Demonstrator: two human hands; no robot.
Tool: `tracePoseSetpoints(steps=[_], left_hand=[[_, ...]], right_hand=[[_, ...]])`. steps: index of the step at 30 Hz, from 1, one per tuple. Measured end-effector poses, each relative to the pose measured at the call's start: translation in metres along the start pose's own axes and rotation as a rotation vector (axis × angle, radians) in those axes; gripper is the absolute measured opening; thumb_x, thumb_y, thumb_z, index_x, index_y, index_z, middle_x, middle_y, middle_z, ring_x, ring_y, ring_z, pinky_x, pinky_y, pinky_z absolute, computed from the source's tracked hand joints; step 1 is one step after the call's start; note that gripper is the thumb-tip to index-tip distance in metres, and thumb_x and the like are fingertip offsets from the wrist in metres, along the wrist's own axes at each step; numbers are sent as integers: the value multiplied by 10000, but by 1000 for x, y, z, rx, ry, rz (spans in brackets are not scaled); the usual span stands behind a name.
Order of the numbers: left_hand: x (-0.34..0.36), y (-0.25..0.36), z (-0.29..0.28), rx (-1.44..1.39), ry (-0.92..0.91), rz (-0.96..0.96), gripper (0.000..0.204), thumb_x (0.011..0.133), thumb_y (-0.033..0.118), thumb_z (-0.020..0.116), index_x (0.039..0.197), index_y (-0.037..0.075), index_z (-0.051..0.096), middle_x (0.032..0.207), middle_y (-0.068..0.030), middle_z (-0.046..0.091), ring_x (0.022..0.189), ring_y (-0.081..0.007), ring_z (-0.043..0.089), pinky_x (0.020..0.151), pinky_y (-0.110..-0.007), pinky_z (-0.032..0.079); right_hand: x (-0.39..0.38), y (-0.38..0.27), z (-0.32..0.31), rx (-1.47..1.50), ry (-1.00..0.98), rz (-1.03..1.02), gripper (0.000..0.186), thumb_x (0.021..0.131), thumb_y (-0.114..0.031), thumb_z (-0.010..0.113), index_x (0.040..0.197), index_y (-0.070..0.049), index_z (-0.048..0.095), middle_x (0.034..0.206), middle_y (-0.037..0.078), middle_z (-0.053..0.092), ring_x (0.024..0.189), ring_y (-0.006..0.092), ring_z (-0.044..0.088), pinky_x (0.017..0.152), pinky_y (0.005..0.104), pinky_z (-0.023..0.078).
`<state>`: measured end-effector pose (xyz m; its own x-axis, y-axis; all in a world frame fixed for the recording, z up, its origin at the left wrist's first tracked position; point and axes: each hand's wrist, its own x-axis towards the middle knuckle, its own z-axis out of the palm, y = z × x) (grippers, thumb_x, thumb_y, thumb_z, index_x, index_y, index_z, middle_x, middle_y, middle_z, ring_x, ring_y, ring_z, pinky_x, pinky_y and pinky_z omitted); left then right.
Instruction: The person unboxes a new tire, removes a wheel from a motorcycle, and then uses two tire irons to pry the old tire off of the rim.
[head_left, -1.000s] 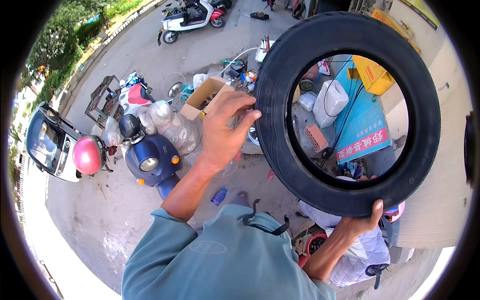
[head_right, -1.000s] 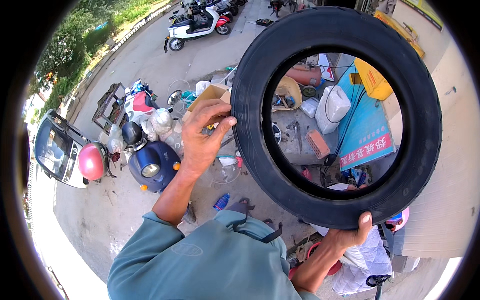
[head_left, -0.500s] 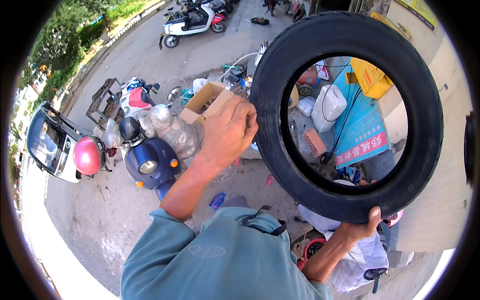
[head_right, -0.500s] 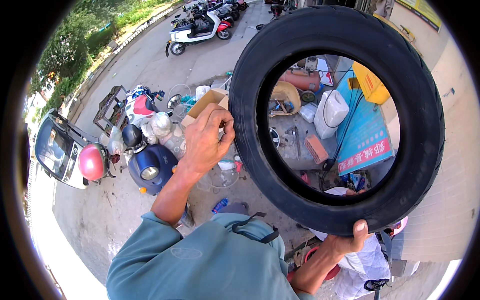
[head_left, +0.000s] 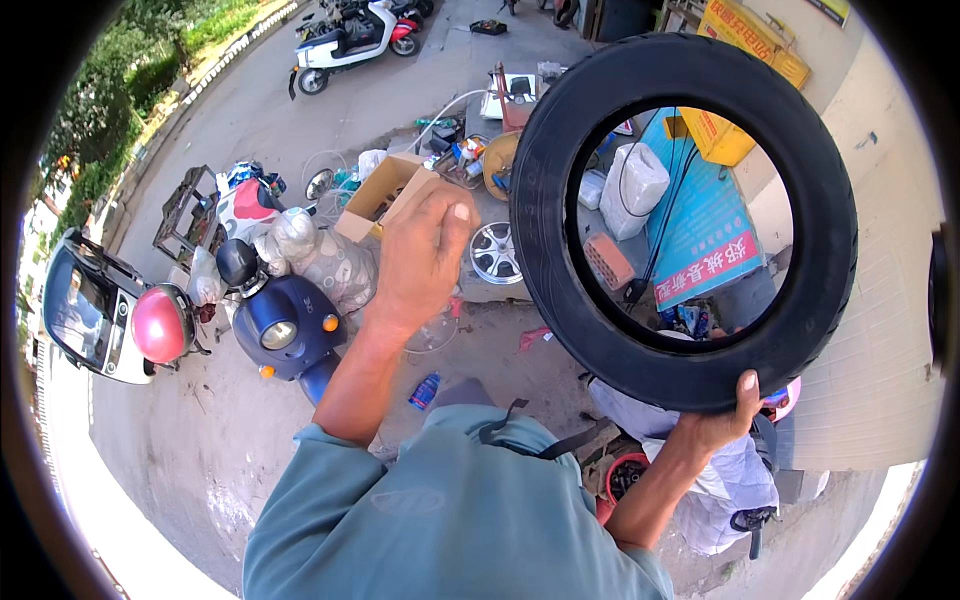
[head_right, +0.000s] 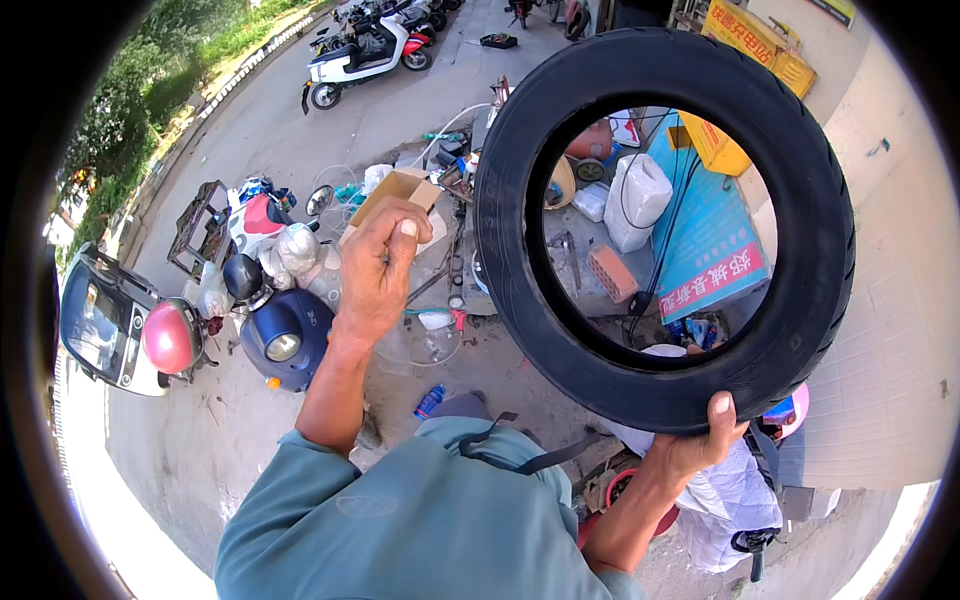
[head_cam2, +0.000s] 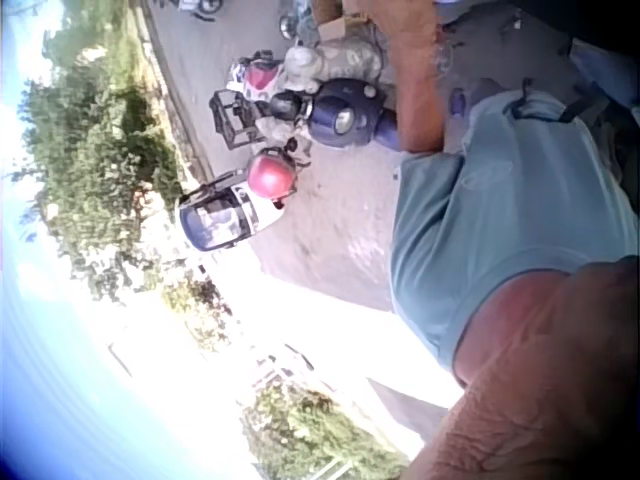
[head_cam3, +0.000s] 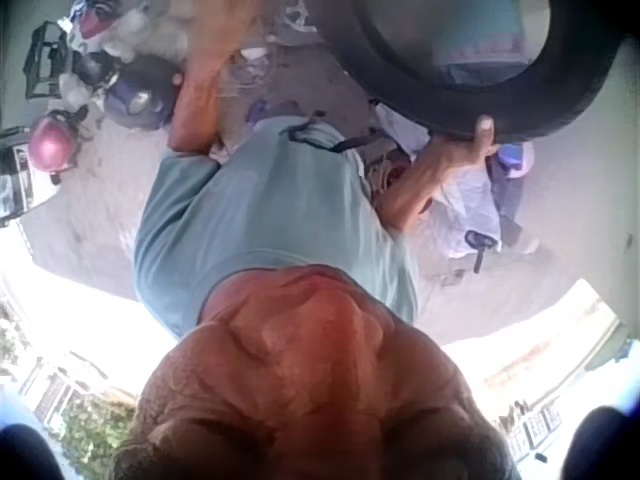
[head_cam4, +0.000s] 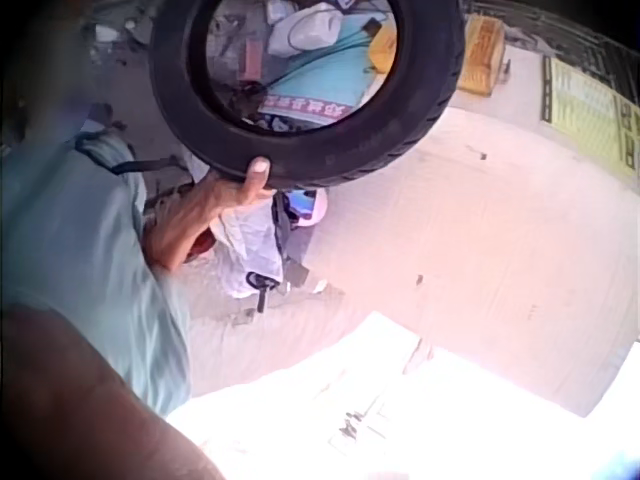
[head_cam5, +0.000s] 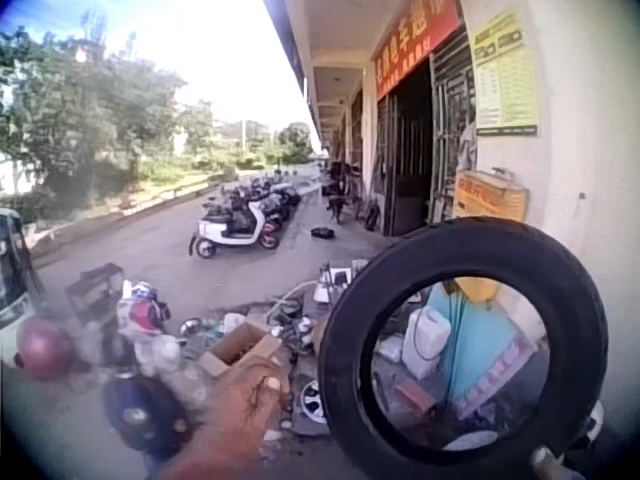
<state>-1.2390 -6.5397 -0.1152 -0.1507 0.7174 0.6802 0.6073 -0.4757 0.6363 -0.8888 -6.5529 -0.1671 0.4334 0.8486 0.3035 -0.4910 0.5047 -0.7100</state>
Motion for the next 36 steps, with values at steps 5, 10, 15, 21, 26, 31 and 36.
tracePoseSetpoints(steps=[5,10,15,21,26,31,36], left_hand=[[-22,8,15,17,-138,14,275,882,123,798,1123,11,728,1143,-142,653,1005,-233,678,842,-327,563],[-38,23,30,-24,-167,182,365,739,24,864,1086,20,751,1133,-122,636,977,-237,679,788,-344,577],[-40,26,45,43,-150,323,371,719,4,866,1068,45,748,1050,-98,653,860,-232,667,695,-340,560],[-40,36,44,179,-164,400,325,699,-8,847,992,79,735,1002,-51,662,811,-233,656,631,-335,530],[-44,44,50,322,-200,402,256,712,13,817,928,74,694,944,-28,635,783,-221,646,590,-342,517],[-46,45,60,400,-253,353,253,690,2,783,864,71,612,891,-28,594,746,-233,624,572,-349,513],[-52,28,65,281,-256,288,235,737,22,752,842,60,545,909,-55,599,793,-264,620,593,-364,514]], right_hand=[[4,2,-11,161,-37,101,574,923,-253,649,1384,67,529,1222,227,680,1068,386,703,934,489,608],[8,2,-12,203,13,138,564,934,-285,643,1362,69,541,1197,229,684,1061,389,705,903,491,624],[6,-2,-9,176,60,126,579,907,-274,648,1349,83,537,1184,226,679,1051,384,711,863,484,646],[0,-7,-6,148,46,94,603,880,-244,651,1363,94,522,1203,235,673,1060,395,705,879,475,636],[-3,-8,-11,114,-3,40,602,892,-231,642,1380,95,505,1218,251,663,1076,406,696,911,489,624],[-6,-12,-12,64,-37,17,607,888,-230,643,1379,97,502,1219,249,662,1078,398,695,917,488,621],[-6,-11,-9,27,-47,14,590,873,-227,658,1343,104,525,1187,234,671,1049,377,701,905,476,620]])
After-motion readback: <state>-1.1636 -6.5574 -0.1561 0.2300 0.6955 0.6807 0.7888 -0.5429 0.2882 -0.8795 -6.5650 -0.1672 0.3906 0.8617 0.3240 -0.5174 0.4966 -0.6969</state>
